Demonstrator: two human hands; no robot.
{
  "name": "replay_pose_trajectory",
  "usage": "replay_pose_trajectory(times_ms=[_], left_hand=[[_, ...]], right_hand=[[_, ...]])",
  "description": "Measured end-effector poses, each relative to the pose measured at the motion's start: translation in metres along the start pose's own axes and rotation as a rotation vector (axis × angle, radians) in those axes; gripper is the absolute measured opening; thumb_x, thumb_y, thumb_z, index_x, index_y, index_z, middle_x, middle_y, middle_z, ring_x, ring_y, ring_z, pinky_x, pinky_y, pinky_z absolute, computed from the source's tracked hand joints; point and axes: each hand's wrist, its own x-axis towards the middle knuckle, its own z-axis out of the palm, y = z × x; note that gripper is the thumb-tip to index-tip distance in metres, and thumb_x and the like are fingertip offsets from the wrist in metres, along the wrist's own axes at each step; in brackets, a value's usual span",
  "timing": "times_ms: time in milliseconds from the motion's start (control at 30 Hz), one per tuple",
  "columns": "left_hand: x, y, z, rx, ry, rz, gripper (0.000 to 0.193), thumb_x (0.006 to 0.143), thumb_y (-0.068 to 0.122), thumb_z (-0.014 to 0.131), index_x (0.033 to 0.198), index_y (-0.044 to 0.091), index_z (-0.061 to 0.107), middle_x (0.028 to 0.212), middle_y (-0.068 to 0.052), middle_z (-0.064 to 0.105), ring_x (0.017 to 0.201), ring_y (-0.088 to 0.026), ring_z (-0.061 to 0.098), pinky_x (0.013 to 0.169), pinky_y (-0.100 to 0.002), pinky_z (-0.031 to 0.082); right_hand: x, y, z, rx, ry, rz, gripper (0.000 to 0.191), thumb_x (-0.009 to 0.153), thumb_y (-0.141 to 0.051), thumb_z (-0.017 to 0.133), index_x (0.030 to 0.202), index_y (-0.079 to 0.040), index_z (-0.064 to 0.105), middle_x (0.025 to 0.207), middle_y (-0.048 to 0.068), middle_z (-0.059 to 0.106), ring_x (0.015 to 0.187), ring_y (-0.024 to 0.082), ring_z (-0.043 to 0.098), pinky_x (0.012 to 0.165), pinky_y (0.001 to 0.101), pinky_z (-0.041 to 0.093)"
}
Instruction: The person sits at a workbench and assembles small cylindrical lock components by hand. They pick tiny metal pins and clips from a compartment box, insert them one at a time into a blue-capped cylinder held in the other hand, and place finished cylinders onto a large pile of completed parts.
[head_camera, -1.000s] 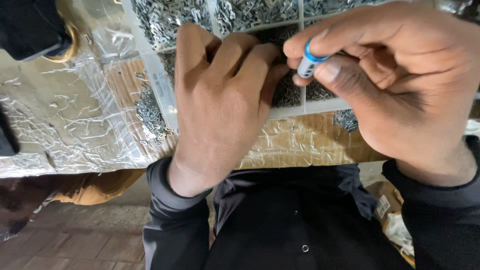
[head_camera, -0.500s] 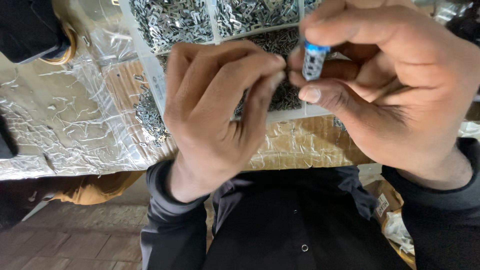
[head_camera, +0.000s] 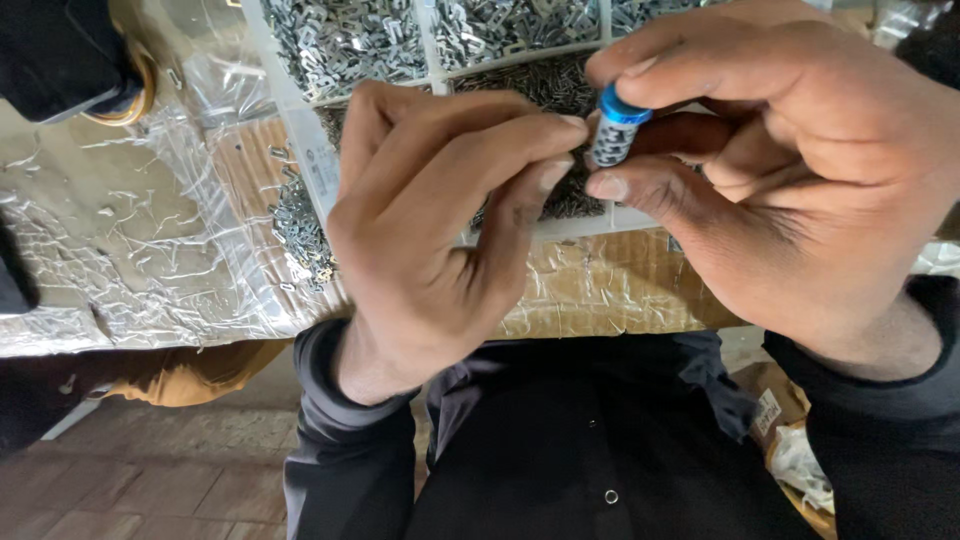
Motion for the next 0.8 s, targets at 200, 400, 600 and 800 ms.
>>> replay_pose_trajectory(times_ms=[200,400,600,800], left_hand=[[-0.009,0.001,0.011,-0.404,0.104,-0.108,0.014,0.104,0.001,0.078,0.116,0.002,0.071,0.105,-0.009,0.076,0.094,-0.011,0.072,0.077,-0.021,0.061],[-0.013,0.003,0.013,-0.478,0.105,-0.122,0.015,0.108,0.0,0.073,0.118,-0.003,0.064,0.106,-0.016,0.073,0.094,-0.017,0.078,0.077,-0.022,0.064],[-0.013,0.002,0.018,-0.482,0.157,-0.107,0.019,0.11,0.002,0.077,0.12,-0.002,0.061,0.104,-0.015,0.07,0.088,-0.015,0.076,0.073,-0.021,0.061],[-0.01,-0.003,0.03,-0.327,0.255,0.024,0.018,0.097,0.001,0.079,0.101,0.0,0.061,0.088,-0.01,0.069,0.072,-0.012,0.07,0.057,-0.02,0.055]], right_hand=[[-0.002,0.003,0.001,-0.007,-0.002,-0.063,0.031,0.089,0.015,0.073,0.111,0.018,0.051,0.12,0.035,0.061,0.1,0.035,0.077,0.085,0.0357,0.069],[-0.008,0.005,-0.001,-0.001,-0.021,-0.057,0.029,0.09,0.01,0.075,0.109,0.015,0.055,0.117,0.033,0.061,0.098,0.032,0.078,0.079,0.0331,0.066],[-0.007,0.005,-0.001,-0.017,-0.014,-0.05,0.025,0.089,0.003,0.08,0.103,0.013,0.062,0.112,0.03,0.065,0.078,0.019,0.074,0.058,0.0213,0.057],[-0.002,0.005,-0.001,-0.095,0.019,-0.163,0.02,0.087,0.006,0.082,0.101,0.015,0.07,0.106,0.032,0.067,0.077,0.024,0.073,0.059,0.0261,0.059]])
